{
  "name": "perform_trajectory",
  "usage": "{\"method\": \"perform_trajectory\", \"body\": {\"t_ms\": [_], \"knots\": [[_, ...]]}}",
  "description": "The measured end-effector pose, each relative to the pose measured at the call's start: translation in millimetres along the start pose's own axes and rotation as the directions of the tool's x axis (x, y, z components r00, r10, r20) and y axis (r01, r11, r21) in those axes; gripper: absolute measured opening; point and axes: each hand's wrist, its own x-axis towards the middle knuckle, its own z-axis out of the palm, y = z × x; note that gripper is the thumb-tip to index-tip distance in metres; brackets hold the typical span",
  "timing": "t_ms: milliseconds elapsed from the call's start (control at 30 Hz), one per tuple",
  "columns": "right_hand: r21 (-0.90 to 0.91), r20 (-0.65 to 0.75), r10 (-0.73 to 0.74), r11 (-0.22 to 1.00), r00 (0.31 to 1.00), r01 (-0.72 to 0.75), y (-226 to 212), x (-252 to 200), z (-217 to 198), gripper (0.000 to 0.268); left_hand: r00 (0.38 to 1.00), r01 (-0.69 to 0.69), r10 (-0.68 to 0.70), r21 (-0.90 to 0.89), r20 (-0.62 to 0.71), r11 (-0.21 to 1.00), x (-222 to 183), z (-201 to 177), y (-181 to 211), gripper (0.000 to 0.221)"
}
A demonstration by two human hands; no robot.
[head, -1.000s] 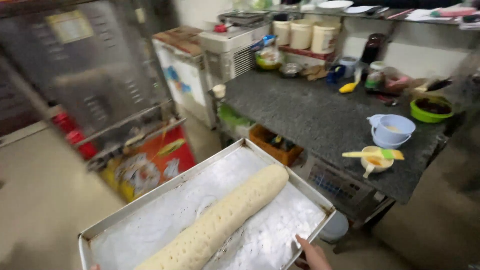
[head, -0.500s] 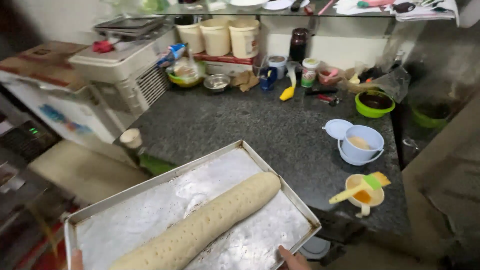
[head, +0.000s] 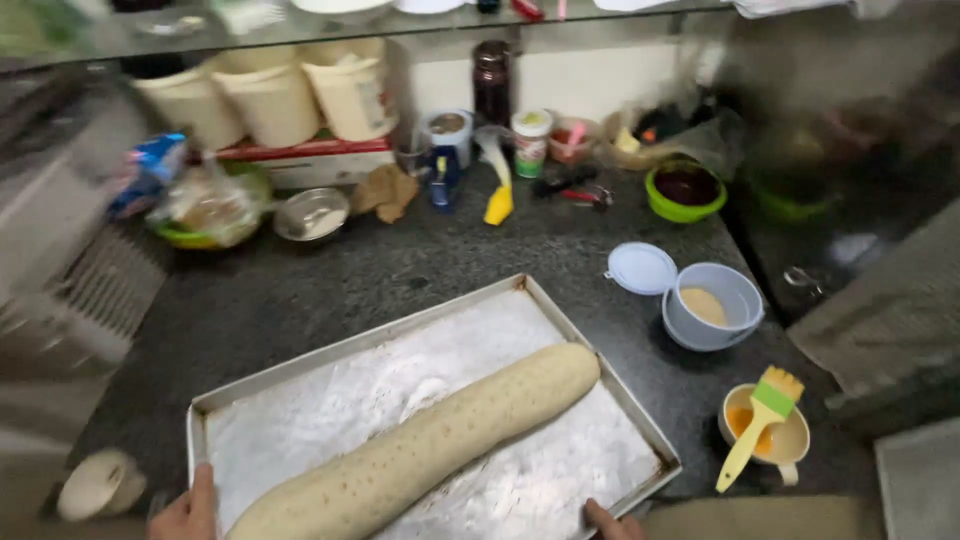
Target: Brushing egg wash onto a long loaf of dough, poking holes, and sprinkling seeds before returning it to a rack.
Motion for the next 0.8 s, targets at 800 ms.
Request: {"method": "perform_trajectory", "body": {"t_ms": [800], "knots": [[-0.104, -0.247, 0.118, 0.983, 0.962, -0.148, -127, -188, 111, 0.059, 0.836, -0.432, 0.174, 0.429, 0.520, 0.793, 200, 130, 221, 0.090]]}}
